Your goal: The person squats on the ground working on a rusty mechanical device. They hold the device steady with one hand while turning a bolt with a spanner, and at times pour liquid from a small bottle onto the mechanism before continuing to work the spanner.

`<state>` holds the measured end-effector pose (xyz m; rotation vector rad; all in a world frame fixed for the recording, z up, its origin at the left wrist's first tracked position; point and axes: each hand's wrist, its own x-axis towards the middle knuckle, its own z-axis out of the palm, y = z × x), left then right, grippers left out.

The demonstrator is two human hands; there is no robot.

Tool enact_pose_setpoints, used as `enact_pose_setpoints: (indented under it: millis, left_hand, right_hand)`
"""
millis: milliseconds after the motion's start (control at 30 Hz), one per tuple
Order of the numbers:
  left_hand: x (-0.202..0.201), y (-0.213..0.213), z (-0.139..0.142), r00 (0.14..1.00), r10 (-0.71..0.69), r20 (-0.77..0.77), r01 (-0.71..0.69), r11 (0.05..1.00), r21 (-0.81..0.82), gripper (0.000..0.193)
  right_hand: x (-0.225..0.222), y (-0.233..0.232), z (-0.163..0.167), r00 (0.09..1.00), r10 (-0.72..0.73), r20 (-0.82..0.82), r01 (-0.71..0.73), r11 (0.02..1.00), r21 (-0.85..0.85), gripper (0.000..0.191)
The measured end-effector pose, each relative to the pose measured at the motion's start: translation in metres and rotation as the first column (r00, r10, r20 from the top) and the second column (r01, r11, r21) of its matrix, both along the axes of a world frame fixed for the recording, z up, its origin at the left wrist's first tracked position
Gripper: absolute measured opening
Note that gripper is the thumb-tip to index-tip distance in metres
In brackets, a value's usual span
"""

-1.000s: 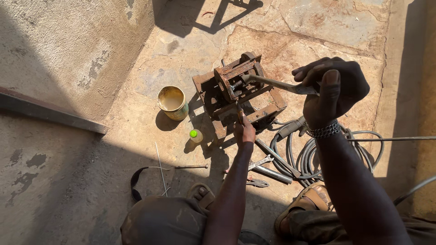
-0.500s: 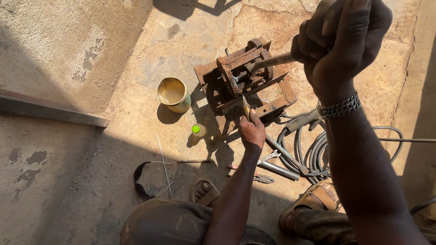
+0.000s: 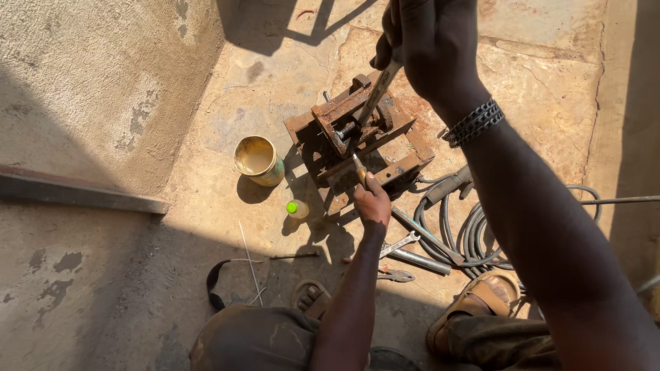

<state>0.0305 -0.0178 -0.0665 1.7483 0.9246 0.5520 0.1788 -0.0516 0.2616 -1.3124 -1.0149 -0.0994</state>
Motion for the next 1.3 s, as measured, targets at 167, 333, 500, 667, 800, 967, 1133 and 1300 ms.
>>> enact_pose_setpoints:
  millis: [167, 333, 500, 667, 800, 967, 1133, 1300]
  left_hand:
    - [0.001, 0.003, 0.001, 1.0, 0.014, -0.003, -0.013, 0.817, -0.576, 0.051]
    - [0.001, 0.014, 0.02, 1.0, 0.023, 0.009, -0.008, 0.647, -0.763, 0.06]
    - [0.002, 0.018, 0.041, 0.999, 0.013, -0.045, -0.046, 0.463, -0.885, 0.066]
    - [-0.001, 0.019, 0.046, 0.993, 0.015, -0.114, -0.103, 0.571, -0.814, 0.082]
    - [0.001, 0.018, 0.04, 0.993, 0.001, -0.115, -0.098, 0.531, -0.842, 0.111]
    - [0.001, 0.017, 0.028, 0.997, 0.001, -0.081, -0.07, 0.511, -0.857, 0.121]
    - [0.004, 0.017, 0.022, 0.989, -0.026, -0.146, -0.11, 0.532, -0.839, 0.122]
    - [-0.001, 0.018, 0.031, 0.983, -0.037, -0.178, -0.134, 0.511, -0.849, 0.1]
  right_hand:
    - [-0.056, -0.064, 0.064, 0.828, -0.055, 0.558, 0.464, 0.625, -0.628, 0.032]
    - [-0.087, -0.086, 0.067, 0.907, 0.079, 0.413, 0.416, -0.025, -0.909, 0.023]
    - [-0.081, -0.09, 0.038, 0.898, 0.187, 0.398, 0.423, -0.122, -0.898, 0.028]
    - [-0.072, -0.09, 0.026, 0.936, 0.248, 0.252, 0.222, 0.143, -0.965, 0.022]
    - [-0.116, -0.101, 0.013, 0.973, -0.128, 0.194, 0.18, -0.112, -0.977, 0.039]
    - [-0.139, -0.105, 0.0, 0.948, -0.128, 0.291, 0.286, -0.057, -0.956, 0.04]
    - [-0.148, -0.115, -0.02, 0.935, -0.155, 0.32, 0.322, -0.014, -0.947, 0.038]
    - [-0.156, -0.129, -0.051, 0.92, -0.146, 0.363, 0.371, 0.029, -0.928, 0.038]
